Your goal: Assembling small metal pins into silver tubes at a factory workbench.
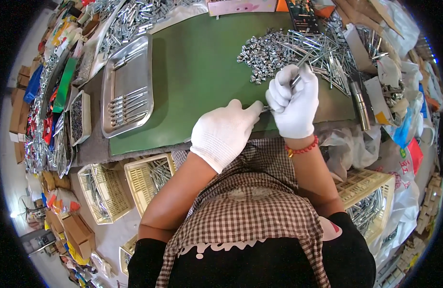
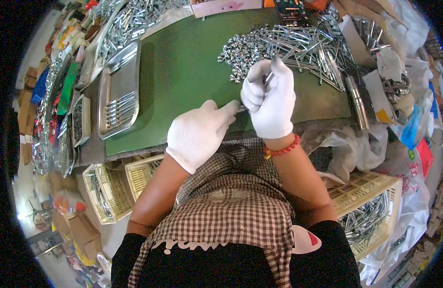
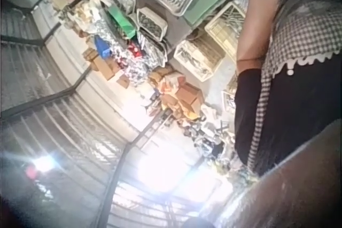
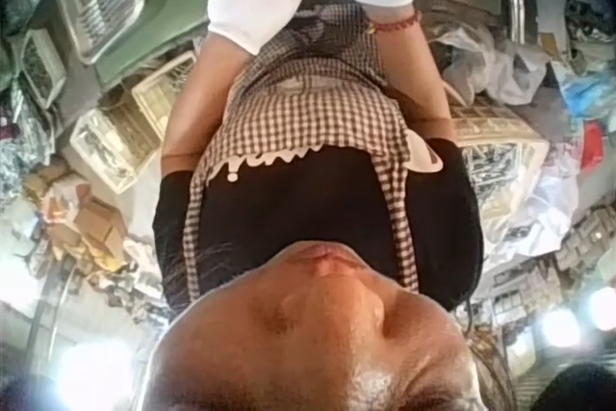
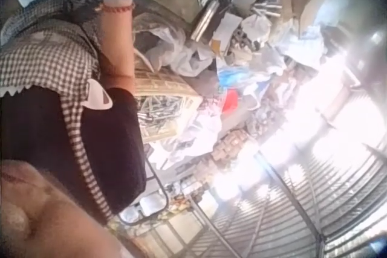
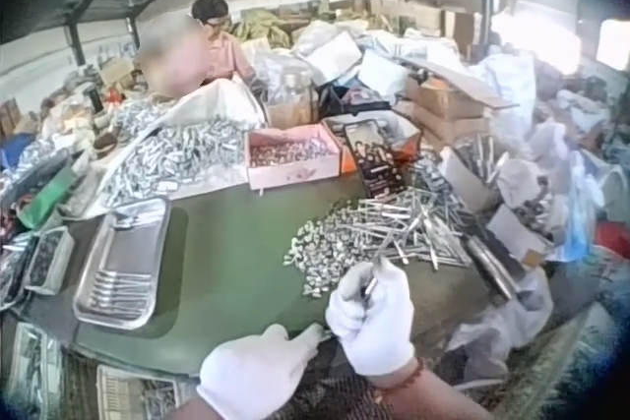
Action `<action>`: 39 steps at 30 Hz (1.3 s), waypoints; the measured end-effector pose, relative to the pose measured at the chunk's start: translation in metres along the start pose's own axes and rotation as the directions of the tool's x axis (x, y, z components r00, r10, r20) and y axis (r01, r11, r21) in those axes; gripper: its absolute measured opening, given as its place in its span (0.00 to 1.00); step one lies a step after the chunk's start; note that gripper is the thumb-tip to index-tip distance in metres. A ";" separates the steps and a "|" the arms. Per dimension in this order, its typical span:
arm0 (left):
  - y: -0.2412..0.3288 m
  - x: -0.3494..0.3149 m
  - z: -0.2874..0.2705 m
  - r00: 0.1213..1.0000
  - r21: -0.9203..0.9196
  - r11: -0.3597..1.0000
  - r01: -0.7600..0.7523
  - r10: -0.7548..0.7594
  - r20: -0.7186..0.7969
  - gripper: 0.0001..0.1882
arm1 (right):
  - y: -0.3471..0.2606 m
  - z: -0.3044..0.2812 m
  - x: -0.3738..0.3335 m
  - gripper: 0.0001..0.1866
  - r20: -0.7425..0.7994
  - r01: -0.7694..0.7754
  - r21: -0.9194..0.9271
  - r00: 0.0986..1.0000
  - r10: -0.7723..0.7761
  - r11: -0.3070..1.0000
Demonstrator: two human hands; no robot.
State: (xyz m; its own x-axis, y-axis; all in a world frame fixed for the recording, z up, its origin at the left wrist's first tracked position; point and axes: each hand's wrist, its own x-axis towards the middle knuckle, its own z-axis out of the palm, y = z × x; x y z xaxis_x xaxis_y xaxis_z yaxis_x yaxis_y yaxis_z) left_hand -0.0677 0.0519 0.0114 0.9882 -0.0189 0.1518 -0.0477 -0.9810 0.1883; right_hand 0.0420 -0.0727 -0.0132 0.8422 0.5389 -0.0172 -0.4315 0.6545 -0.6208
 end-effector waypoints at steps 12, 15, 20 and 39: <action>0.001 0.004 -0.005 0.998 -0.013 0.999 -0.032 0.033 0.050 0.07 | 0.019 0.010 -0.011 0.23 0.022 0.175 -0.419 0.983 -0.183 0.891; 0.010 0.016 -0.010 0.992 0.116 0.987 -0.115 0.106 0.073 0.06 | 0.015 0.000 -0.003 0.25 0.009 0.232 -0.308 0.971 -0.241 0.923; -0.003 0.008 -0.003 0.997 0.003 0.999 -0.052 0.052 0.062 0.09 | 0.015 0.003 -0.002 0.24 -0.065 0.152 0.008 0.986 -0.151 0.988; -0.048 -0.071 -0.023 0.887 -0.186 0.983 -0.009 -0.077 -0.455 0.11 | -0.022 0.037 0.017 0.18 0.127 0.242 -0.746 0.966 -0.224 0.620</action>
State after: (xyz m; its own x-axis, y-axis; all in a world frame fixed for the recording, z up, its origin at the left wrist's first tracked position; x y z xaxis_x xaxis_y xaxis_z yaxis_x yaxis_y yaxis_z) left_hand -0.1394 0.1048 0.0138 0.8144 0.1470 0.5614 -0.0832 -0.9278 0.3636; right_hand 0.0541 -0.0584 0.0296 0.8694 0.4414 0.2223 0.1778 0.1403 -0.9740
